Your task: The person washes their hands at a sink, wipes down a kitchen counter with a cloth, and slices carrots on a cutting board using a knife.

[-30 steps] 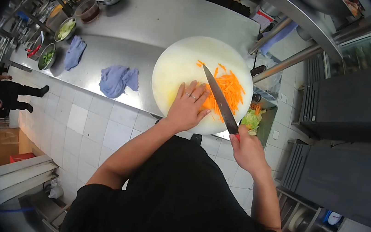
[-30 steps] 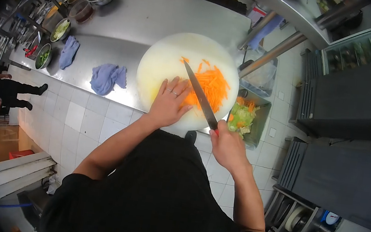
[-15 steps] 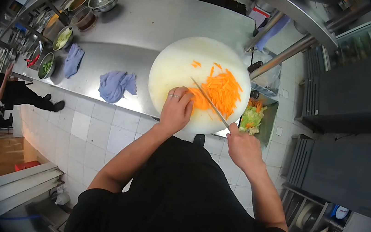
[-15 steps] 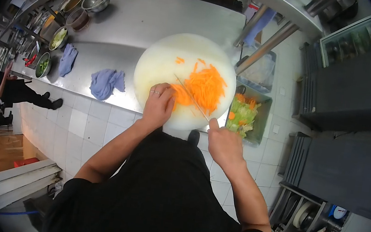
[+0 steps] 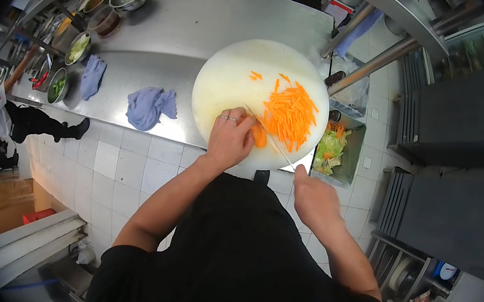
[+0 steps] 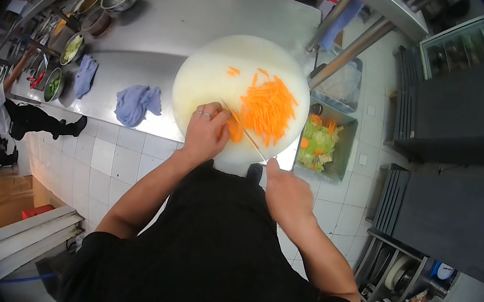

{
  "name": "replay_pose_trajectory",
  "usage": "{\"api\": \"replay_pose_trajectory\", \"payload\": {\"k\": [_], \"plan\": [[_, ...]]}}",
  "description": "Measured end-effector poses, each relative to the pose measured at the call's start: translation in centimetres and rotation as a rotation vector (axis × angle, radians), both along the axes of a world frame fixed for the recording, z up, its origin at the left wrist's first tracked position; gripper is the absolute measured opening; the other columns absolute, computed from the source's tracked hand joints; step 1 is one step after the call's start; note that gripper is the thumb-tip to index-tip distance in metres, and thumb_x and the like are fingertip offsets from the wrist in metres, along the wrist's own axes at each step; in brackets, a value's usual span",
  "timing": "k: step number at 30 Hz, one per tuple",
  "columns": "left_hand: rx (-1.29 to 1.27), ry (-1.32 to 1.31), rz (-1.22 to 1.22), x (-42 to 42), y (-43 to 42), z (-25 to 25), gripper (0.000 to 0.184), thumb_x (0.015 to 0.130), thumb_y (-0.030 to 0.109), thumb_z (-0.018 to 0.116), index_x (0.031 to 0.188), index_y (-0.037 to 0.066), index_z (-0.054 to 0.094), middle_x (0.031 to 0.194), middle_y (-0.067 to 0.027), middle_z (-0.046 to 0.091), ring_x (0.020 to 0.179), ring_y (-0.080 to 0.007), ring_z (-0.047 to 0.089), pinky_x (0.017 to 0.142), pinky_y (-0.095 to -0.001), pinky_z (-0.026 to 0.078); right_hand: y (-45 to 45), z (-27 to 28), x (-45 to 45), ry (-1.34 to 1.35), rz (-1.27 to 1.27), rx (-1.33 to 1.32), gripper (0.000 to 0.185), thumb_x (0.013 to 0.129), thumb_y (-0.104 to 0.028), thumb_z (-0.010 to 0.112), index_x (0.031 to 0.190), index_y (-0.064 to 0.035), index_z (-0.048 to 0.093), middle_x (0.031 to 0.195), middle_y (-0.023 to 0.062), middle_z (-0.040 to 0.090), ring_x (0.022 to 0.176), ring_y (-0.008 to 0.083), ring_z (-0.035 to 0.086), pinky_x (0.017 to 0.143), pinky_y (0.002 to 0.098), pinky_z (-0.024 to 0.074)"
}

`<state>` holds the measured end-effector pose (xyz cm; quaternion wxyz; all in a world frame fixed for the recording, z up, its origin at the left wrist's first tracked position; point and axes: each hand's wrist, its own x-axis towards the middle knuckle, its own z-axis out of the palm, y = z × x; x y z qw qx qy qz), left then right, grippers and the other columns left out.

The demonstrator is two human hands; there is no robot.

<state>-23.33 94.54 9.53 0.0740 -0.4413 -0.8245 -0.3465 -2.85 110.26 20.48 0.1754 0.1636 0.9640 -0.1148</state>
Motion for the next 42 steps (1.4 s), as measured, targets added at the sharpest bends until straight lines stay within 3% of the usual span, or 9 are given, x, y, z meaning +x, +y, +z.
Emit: {"api": "replay_pose_trajectory", "payload": {"k": [7, 10, 12, 14, 20, 23, 27, 39, 42], "plan": [[0.046, -0.011, -0.024, -0.2, 0.0, -0.4, 0.028, 0.084, 0.006, 0.073, 0.112, 0.008, 0.071, 0.118, -0.0161, 0.062, 0.108, -0.0368, 0.060, 0.095, -0.0484, 0.050, -0.6, 3.8, -1.0, -0.001, -0.012, -0.028, 0.014, 0.097, -0.003, 0.054, 0.110, -0.0004, 0.052, 0.081, 0.0251, 0.073, 0.077, 0.0466, 0.074, 0.069, 0.0561, 0.0586], [0.054, -0.026, -0.008, 0.0, 0.0, -0.3, 0.027, 0.085, 0.006, 0.073, 0.112, 0.007, 0.071, 0.117, -0.0158, 0.062, 0.107, -0.0362, 0.061, 0.094, -0.0480, 0.050, -0.2, -2.7, -0.1, 0.113, -0.014, -0.072, 0.011, 0.097, -0.003, 0.054, 0.108, -0.0009, 0.052, 0.080, 0.0234, 0.073, 0.075, 0.0456, 0.074, 0.067, 0.0554, 0.0586], [0.058, -0.031, -0.011, 0.0, 0.1, -0.3, 0.027, 0.084, 0.006, 0.073, 0.111, 0.007, 0.071, 0.117, -0.0157, 0.062, 0.107, -0.0361, 0.061, 0.094, -0.0478, 0.050, -0.1, -0.7, -0.7, 0.126, -0.017, -0.076, 0.010, 0.097, -0.002, 0.054, 0.107, -0.0011, 0.052, 0.078, 0.0222, 0.072, 0.074, 0.0450, 0.074, 0.066, 0.0552, 0.0586], [0.043, -0.040, -0.011, 0.1, 0.0, -0.5, 0.026, 0.084, 0.005, 0.073, 0.111, 0.007, 0.071, 0.116, -0.0155, 0.062, 0.107, -0.0360, 0.061, 0.094, -0.0476, 0.050, -0.9, 2.8, -1.0, -0.011, -0.013, -0.040, 0.015, 0.106, -0.013, 0.056, 0.112, -0.0003, 0.052, 0.080, 0.0251, 0.072, 0.077, 0.0460, 0.074, 0.067, 0.0587, 0.0566], [0.075, -0.014, -0.016, -0.2, 0.2, -0.3, 0.025, 0.084, 0.005, 0.075, 0.109, 0.007, 0.071, 0.117, -0.0150, 0.062, 0.107, -0.0359, 0.061, 0.093, -0.0480, 0.050, -0.8, -1.5, -1.0, 0.068, -0.041, -0.054, 0.012, 0.098, -0.004, 0.055, 0.109, -0.0023, 0.053, 0.078, 0.0195, 0.073, 0.075, 0.0417, 0.075, 0.066, 0.0543, 0.0598], [0.069, -0.038, -0.021, 0.0, -0.1, -0.1, 0.024, 0.085, 0.005, 0.075, 0.108, 0.006, 0.071, 0.116, -0.0149, 0.063, 0.107, -0.0358, 0.061, 0.093, -0.0479, 0.050, -2.0, 4.0, -1.5, 0.038, -0.031, -0.014, 0.012, 0.098, -0.005, 0.054, 0.109, -0.0013, 0.053, 0.079, 0.0211, 0.073, 0.075, 0.0437, 0.075, 0.066, 0.0552, 0.0592], [0.098, -0.064, -0.016, -0.2, -0.2, -0.5, 0.022, 0.086, 0.002, 0.073, 0.108, 0.005, 0.070, 0.116, -0.0166, 0.063, 0.108, -0.0377, 0.061, 0.094, -0.0481, 0.051, -1.6, -0.3, -1.3, 0.106, -0.048, -0.087, 0.012, 0.098, -0.005, 0.055, 0.109, 0.0000, 0.052, 0.079, 0.0224, 0.073, 0.077, 0.0444, 0.075, 0.067, 0.0559, 0.0593], [0.127, -0.060, -0.025, -0.7, -0.4, -0.6, 0.023, 0.083, 0.000, 0.073, 0.105, 0.004, 0.070, 0.114, -0.0163, 0.063, 0.106, -0.0370, 0.061, 0.092, -0.0480, 0.051, -2.3, 1.9, -2.5, -0.007, -0.064, -0.075, 0.018, 0.107, -0.016, 0.058, 0.114, -0.0018, 0.050, 0.081, 0.0230, 0.073, 0.078, 0.0457, 0.074, 0.070, 0.0591, 0.0572], [0.139, -0.069, -0.020, -0.6, -0.2, -0.6, 0.022, 0.083, 0.000, 0.073, 0.105, 0.004, 0.070, 0.113, -0.0164, 0.063, 0.105, -0.0371, 0.061, 0.092, -0.0478, 0.051, -2.7, 2.2, -2.1, -0.027, -0.045, -0.032, 0.011, 0.098, -0.006, 0.055, 0.109, -0.0018, 0.053, 0.075, 0.0202, 0.073, 0.074, 0.0422, 0.076, 0.068, 0.0550, 0.0604]]}}
